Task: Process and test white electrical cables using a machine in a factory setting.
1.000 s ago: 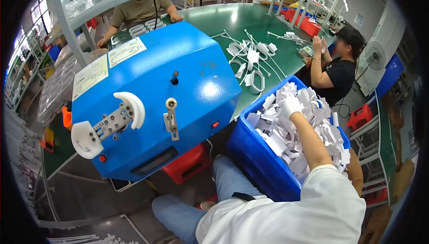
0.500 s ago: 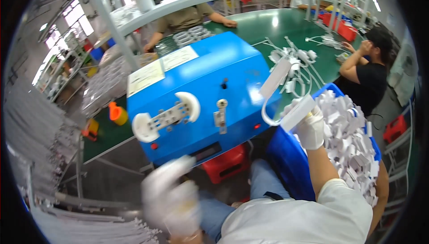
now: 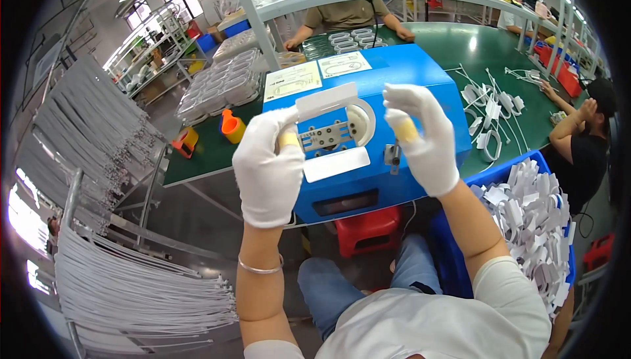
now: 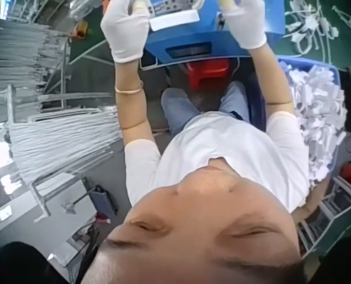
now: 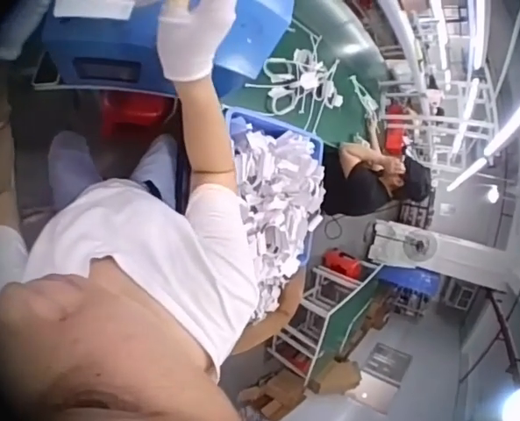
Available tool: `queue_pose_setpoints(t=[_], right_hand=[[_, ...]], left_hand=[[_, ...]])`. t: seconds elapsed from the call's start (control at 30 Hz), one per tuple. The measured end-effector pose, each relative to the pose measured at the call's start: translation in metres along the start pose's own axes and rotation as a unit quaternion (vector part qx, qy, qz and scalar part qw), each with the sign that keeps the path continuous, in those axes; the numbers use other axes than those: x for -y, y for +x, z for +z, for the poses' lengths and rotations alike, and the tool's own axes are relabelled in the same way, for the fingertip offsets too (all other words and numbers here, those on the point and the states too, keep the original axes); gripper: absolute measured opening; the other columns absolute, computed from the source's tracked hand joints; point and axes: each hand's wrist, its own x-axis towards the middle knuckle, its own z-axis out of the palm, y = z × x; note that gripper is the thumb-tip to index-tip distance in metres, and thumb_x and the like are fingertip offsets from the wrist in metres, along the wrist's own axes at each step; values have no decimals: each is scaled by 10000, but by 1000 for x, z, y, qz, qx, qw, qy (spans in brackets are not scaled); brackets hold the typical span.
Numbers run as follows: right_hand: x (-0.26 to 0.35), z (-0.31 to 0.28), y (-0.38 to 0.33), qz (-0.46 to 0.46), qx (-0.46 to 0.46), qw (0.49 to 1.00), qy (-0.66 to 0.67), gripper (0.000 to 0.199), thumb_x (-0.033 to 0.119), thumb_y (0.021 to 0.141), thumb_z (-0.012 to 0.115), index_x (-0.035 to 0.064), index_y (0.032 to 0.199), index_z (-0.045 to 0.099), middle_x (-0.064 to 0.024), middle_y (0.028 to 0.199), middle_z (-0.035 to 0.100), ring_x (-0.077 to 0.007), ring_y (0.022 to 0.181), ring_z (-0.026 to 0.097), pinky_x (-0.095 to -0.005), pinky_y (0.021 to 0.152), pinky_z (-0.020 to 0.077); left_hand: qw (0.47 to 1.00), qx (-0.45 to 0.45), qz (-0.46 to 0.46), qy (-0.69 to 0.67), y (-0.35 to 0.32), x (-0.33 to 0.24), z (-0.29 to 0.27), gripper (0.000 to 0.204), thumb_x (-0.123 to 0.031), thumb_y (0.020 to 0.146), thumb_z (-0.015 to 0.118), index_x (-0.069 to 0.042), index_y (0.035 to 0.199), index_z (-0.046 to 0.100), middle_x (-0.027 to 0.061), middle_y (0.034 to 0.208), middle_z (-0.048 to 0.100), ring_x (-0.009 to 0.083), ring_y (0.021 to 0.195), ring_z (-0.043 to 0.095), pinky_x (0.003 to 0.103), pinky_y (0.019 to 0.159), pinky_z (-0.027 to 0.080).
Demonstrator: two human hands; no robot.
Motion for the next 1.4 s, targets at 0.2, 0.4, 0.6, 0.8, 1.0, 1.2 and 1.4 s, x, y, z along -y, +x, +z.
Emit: queue_pose_setpoints(t=[0.2,0.4,0.6,0.8,1.0,1.2,1.4], right_hand=[[-13,13,10,81,106,991,34,134,13,887,571,-3,1019,589,-83,971,641,-128,877,587,-261,816,474],[-22,14,21,84,216,972,-39,228,188,928,544,-7,1037,593,-104,1064,600,-160,963,563,-273,829,451],[10,-24,-55,-142,101,964,-202,189,35,869,547,-15,1044,597,-192,1271,524,-321,1187,496,-393,1013,361],[-34,-40,-150,117,258,951,-126,110,3,855,544,-25,950,593,-153,1049,600,-264,994,567,-331,907,423],[-23,-16,-163,149,284,943,-86,104,-16,824,570,-24,919,613,-158,1000,625,-269,927,606,-316,838,465],[-20,8,-176,95,404,910,-11,145,83,810,640,36,944,670,-147,980,652,-307,923,622,-373,818,507],[-8,25,-175,87,335,938,13,220,72,842,622,29,1056,646,-141,1018,651,-297,901,627,-344,797,507]], left_hand=[[995,-69,-59,53,-14,29,4,153,-16,754,680,-31,905,661,112,944,660,264,883,623,334,821,482],[998,-59,-13,19,-49,40,12,326,-161,909,570,-10,1198,569,189,1168,592,329,1108,553,380,969,419],[982,10,21,189,-96,58,-41,364,-239,871,628,1,1140,580,202,1131,593,351,1053,570,395,902,467],[436,481,-337,682,-144,124,-201,321,-249,829,574,-158,1116,685,85,1200,630,369,1199,496,583,1004,302],[462,465,-328,681,-155,135,-252,195,-217,802,600,-153,930,732,45,1004,698,263,999,623,480,883,420],[837,356,-345,232,-138,84,-194,80,-152,776,660,-75,766,641,112,815,647,273,829,631,373,740,492],[769,340,-418,-345,-178,46,-71,82,-46,879,579,12,937,567,106,834,635,193,790,646,317,730,524]])
